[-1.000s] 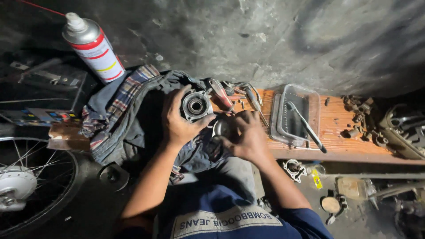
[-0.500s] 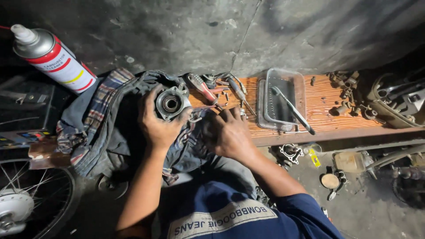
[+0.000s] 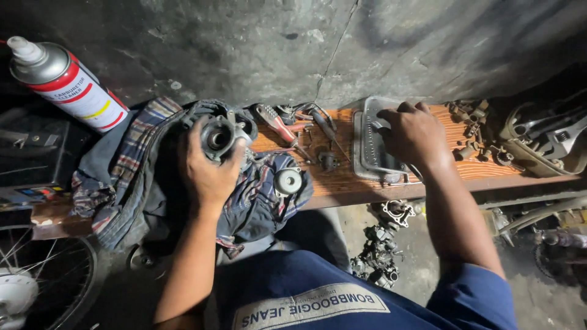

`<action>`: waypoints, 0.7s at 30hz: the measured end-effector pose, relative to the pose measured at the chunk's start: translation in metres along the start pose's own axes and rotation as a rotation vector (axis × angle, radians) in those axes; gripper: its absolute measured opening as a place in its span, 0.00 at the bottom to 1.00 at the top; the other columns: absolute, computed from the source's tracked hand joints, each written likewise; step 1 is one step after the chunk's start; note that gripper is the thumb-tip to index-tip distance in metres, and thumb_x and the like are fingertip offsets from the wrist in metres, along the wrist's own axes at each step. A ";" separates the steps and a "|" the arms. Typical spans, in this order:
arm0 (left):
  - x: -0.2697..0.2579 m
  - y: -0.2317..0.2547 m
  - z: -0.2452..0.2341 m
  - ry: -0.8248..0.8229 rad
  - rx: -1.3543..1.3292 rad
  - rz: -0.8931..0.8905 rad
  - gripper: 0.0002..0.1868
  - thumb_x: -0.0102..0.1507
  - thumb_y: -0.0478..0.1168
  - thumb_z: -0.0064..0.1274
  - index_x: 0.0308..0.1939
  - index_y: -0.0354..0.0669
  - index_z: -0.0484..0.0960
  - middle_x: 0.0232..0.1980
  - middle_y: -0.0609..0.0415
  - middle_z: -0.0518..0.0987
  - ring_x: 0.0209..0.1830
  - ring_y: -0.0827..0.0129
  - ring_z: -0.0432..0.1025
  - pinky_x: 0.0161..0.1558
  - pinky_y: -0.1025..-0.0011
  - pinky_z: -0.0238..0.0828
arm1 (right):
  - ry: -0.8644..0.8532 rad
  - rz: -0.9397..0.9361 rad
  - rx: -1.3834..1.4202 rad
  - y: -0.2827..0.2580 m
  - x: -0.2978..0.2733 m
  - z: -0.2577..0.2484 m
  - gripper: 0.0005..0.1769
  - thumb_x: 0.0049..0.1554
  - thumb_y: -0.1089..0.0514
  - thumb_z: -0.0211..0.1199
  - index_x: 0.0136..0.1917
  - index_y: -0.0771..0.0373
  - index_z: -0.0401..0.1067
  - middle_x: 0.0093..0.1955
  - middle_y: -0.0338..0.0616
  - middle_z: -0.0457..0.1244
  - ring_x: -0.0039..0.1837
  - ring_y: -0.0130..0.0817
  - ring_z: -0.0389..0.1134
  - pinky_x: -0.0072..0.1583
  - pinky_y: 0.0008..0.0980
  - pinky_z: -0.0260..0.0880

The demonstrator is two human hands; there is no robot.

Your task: The person uses a screwdriver to remove screws from a carburetor held in their left hand. They then remove the top cover and a spring, placing them on the workbench. Finally, they wipe the carburetor body with a cloth.

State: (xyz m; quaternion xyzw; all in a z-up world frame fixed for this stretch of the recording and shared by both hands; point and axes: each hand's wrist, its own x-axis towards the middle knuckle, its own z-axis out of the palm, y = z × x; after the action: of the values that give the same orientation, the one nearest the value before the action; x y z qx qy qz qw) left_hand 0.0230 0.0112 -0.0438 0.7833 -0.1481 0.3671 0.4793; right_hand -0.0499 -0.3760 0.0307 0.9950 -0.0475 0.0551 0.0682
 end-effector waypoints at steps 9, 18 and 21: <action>0.011 0.028 -0.028 -0.135 0.134 -0.090 0.41 0.57 0.52 0.68 0.69 0.37 0.70 0.59 0.33 0.78 0.58 0.36 0.70 0.60 0.44 0.65 | -0.331 0.079 -0.001 0.020 0.046 0.049 0.24 0.59 0.34 0.59 0.67 0.33 0.75 0.62 0.50 0.70 0.66 0.59 0.69 0.57 0.64 0.74; 0.012 -0.003 -0.044 -0.169 0.136 0.056 0.39 0.58 0.56 0.69 0.65 0.36 0.76 0.54 0.34 0.80 0.53 0.36 0.74 0.54 0.47 0.70 | -0.200 -0.024 0.186 0.015 0.048 0.027 0.17 0.54 0.50 0.66 0.58 0.50 0.80 0.38 0.52 0.71 0.47 0.59 0.75 0.52 0.56 0.77; 0.012 -0.001 -0.049 -0.157 0.132 0.084 0.38 0.60 0.55 0.67 0.66 0.37 0.76 0.54 0.36 0.80 0.54 0.39 0.74 0.57 0.51 0.70 | -0.106 -0.075 0.227 0.027 0.045 0.035 0.14 0.53 0.50 0.69 0.52 0.52 0.81 0.37 0.53 0.70 0.46 0.58 0.74 0.48 0.55 0.77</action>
State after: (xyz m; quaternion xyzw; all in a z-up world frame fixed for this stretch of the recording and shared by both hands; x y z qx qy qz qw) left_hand 0.0102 0.0553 -0.0226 0.8326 -0.1936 0.3334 0.3977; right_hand -0.0044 -0.4115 0.0054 0.9989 -0.0072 0.0048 -0.0457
